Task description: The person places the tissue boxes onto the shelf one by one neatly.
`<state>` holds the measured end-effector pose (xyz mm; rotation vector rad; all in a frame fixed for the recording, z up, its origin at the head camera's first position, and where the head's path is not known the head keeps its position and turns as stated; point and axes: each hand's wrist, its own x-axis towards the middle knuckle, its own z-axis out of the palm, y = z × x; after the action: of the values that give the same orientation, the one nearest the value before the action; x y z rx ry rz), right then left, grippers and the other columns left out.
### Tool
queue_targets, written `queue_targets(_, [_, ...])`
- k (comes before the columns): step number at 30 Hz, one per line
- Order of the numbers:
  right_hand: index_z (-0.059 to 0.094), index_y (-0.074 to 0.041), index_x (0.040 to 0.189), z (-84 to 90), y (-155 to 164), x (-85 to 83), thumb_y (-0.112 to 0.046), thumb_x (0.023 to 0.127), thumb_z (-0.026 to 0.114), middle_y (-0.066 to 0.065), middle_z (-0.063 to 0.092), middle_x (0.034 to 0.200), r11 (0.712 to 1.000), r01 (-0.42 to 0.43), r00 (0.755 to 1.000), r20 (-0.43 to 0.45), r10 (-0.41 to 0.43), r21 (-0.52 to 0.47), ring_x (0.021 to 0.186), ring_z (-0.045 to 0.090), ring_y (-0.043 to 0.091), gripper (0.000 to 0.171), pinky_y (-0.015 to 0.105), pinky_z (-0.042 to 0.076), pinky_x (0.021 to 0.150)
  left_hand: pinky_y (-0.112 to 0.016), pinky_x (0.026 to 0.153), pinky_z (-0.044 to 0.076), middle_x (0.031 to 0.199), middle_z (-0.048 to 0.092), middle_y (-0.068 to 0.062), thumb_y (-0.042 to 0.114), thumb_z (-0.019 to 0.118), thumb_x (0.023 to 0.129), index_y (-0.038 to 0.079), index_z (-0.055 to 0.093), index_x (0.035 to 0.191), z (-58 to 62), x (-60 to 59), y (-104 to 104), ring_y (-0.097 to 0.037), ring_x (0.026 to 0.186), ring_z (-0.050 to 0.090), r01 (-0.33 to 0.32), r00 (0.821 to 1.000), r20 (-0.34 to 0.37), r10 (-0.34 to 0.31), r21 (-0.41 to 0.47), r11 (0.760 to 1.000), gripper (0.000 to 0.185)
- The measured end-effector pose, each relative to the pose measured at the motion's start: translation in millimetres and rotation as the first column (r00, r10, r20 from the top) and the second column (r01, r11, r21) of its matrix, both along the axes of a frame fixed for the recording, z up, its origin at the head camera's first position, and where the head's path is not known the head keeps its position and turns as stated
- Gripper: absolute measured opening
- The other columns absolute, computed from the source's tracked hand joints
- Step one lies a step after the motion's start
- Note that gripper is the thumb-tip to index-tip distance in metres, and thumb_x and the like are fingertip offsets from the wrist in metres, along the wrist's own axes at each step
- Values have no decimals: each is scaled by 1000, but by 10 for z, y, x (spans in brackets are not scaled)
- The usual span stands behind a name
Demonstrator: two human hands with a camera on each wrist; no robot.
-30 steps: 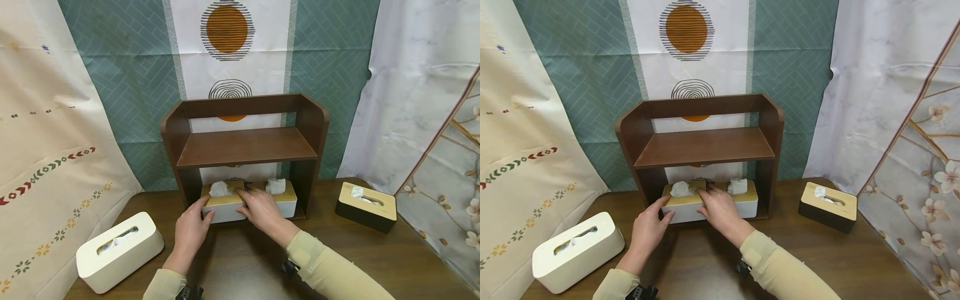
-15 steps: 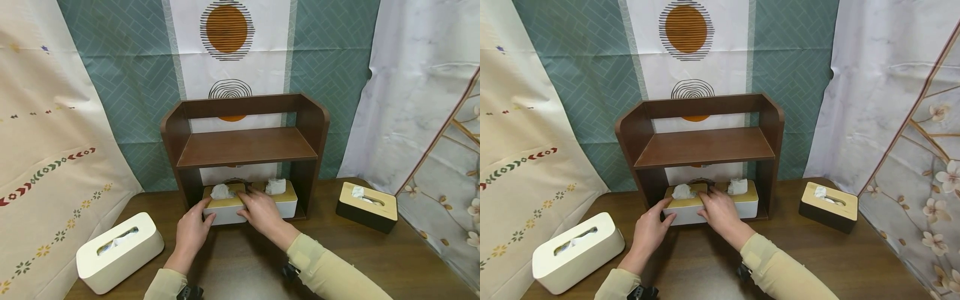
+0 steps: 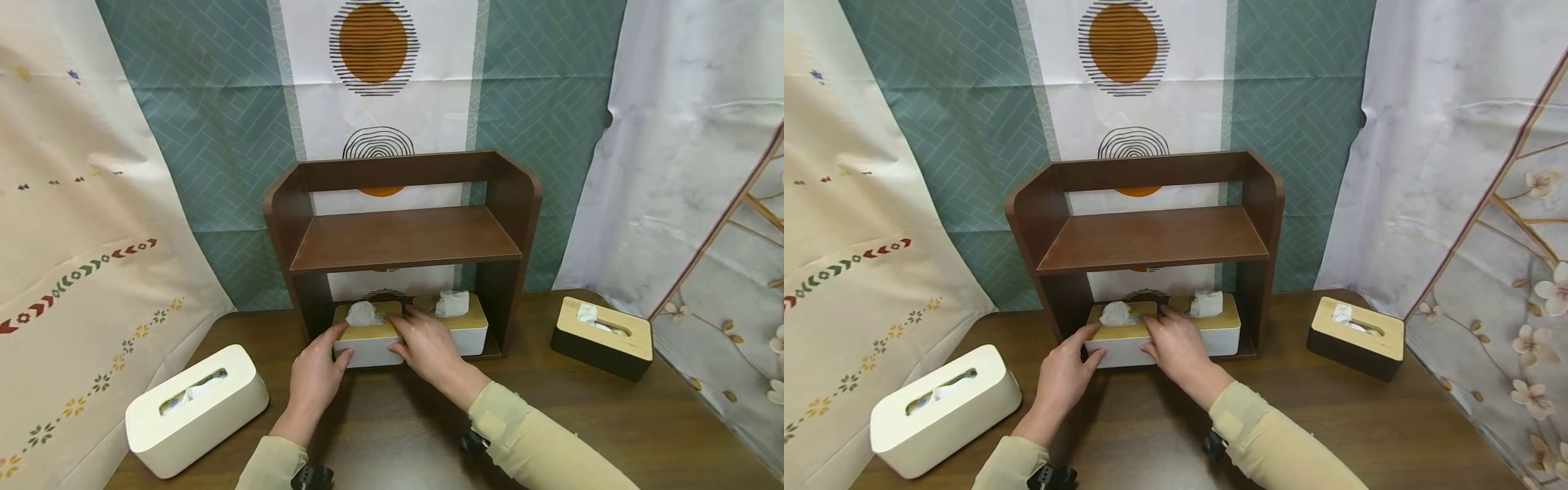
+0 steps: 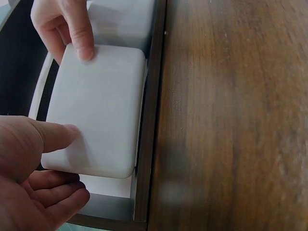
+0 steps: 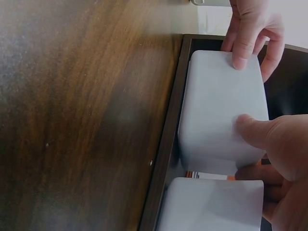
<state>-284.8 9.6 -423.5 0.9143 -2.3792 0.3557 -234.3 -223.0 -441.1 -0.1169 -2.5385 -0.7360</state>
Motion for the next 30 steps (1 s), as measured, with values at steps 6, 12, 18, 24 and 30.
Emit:
queue_targets(6, [75,-5,137,-23,-6,-27,-34,90,94,18,80,122,1000,-10,1000,-4,10,4,130,69,42,58,55,56,107,-62,101,58,141,73,-19,14,90,95,9,70,145,-28,-16,-20,-41,125,72,6,1000,-23,-6,3,1000,54])
queue_targets(12, [76,-5,135,-14,-6,-54,-34,90,94,19,80,122,1000,-15,1000,-11,15,5,130,69,42,56,56,57,105,-63,99,58,138,74,-19,12,89,95,8,72,141,-42,-35,-21,-41,123,73,15,998,-53,-15,-2,1000,49])
queue_targets(18, [77,-6,135,10,-12,-78,-32,90,94,17,80,122,1000,-4,1000,6,4,7,132,68,41,54,55,58,104,-63,97,59,137,75,-18,9,88,95,7,73,141,-40,-40,-15,-41,122,73,13,998,-61,-14,-16,1000,48])
queue_targets(24, [76,-6,136,3,-18,-81,-31,91,94,18,80,122,1000,-3,1000,14,3,10,133,68,41,54,55,57,106,-63,98,58,137,74,-19,7,86,96,8,71,142,-67,-57,-18,-42,122,73,14,999,-50,-14,-8,1000,48])
queue_targets(30, [76,-5,135,6,-32,-82,-30,91,94,18,80,122,1000,-9,1000,11,9,7,132,68,42,54,55,57,106,-63,100,58,139,73,-20,7,86,96,7,71,143,-66,-64,-30,-43,124,72,22,999,-40,-22,9,1000,49])
